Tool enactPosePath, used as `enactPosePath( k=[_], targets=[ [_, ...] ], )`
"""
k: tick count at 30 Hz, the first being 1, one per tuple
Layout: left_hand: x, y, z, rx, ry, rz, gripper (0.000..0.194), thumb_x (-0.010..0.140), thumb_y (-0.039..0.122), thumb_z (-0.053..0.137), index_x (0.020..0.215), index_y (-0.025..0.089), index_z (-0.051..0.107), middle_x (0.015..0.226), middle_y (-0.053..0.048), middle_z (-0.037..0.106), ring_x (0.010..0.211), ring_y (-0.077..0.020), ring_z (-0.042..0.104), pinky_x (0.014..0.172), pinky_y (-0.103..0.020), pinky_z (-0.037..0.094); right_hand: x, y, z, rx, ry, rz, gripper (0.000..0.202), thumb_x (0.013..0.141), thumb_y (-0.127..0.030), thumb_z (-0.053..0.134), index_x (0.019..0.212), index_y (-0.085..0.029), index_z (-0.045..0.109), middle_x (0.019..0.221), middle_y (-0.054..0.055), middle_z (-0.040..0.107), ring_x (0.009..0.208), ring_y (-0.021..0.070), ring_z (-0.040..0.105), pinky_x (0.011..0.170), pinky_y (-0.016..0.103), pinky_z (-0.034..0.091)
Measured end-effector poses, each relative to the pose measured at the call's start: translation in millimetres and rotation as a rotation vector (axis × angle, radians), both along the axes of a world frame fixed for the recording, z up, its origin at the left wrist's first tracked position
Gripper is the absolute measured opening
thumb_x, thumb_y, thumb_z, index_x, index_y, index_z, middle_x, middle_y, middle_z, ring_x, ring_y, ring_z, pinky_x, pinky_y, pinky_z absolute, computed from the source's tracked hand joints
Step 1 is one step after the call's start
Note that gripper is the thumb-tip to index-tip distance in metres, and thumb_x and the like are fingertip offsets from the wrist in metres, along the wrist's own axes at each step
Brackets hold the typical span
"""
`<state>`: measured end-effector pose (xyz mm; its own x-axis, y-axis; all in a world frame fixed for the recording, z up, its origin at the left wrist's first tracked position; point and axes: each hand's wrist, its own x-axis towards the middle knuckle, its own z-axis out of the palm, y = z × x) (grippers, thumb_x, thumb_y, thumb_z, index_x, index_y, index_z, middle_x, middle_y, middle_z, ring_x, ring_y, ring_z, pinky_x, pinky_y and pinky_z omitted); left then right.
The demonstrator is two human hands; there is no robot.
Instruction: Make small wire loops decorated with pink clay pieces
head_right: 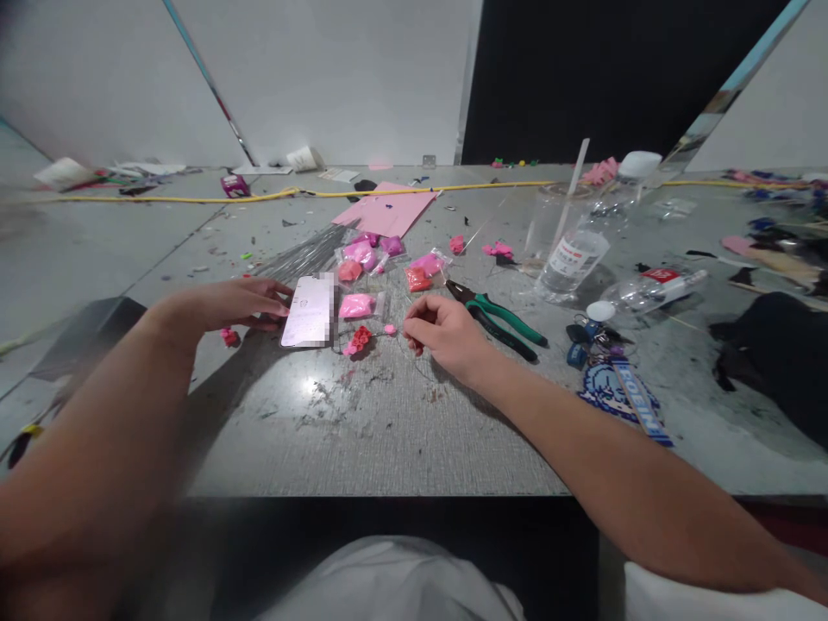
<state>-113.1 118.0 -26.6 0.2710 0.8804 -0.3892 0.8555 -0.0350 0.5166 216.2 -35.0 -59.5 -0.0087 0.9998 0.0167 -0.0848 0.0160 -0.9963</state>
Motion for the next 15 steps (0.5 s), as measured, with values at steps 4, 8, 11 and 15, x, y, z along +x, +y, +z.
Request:
enactPosePath(
  k=[4,8,11,15],
  targets=[
    [2.3,-3.5,1.7,-0.157,-0.165,0.124,0.062,0.081,0.027,0.074,0.141,0.018,0.065,0.126,-0.01,0.079,0.112,-0.0254,0.075,0.089,-0.028,0.064,0.3,-0.3,0.9,0.0,0.012,0.005,0.015,0.073,-0.022,0.079,0.072,-0.023,0.063,0.063,-0.003,0.063,0.058,0.0138,0.057,0.056,0.031,0.046],
    [1.9,-2.0,-0.7,-0.152,-0.19,0.09,0.066,0.083,0.02,0.071,0.147,0.01,0.058,0.127,-0.012,0.077,0.112,-0.0249,0.072,0.089,-0.027,0.062,1.4,0.5,-0.1,-0.006,0.006,0.008,0.016,0.074,-0.022,0.078,0.072,-0.023,0.063,0.063,-0.002,0.063,0.059,0.0141,0.056,0.057,0.032,0.047],
    [0.6,1.4,-2.6,-0.148,-0.17,0.112,0.07,0.079,0.023,0.076,0.145,0.012,0.058,0.126,-0.012,0.076,0.112,-0.0264,0.072,0.087,-0.029,0.063,1.6,1.2,-1.2,-0.004,-0.001,0.014,0.016,0.075,-0.023,0.079,0.072,-0.023,0.063,0.064,-0.002,0.062,0.059,0.0143,0.056,0.057,0.033,0.047],
    [5.2,2.6,-3.9,-0.116,-0.163,0.171,0.063,0.075,0.029,0.08,0.136,0.021,0.065,0.124,-0.011,0.076,0.114,-0.0299,0.074,0.09,-0.035,0.064,1.1,1.7,-1.9,0.0,0.01,0.019,0.016,0.075,-0.023,0.079,0.073,-0.023,0.063,0.064,-0.002,0.063,0.059,0.0141,0.056,0.057,0.032,0.046]
  ],
)
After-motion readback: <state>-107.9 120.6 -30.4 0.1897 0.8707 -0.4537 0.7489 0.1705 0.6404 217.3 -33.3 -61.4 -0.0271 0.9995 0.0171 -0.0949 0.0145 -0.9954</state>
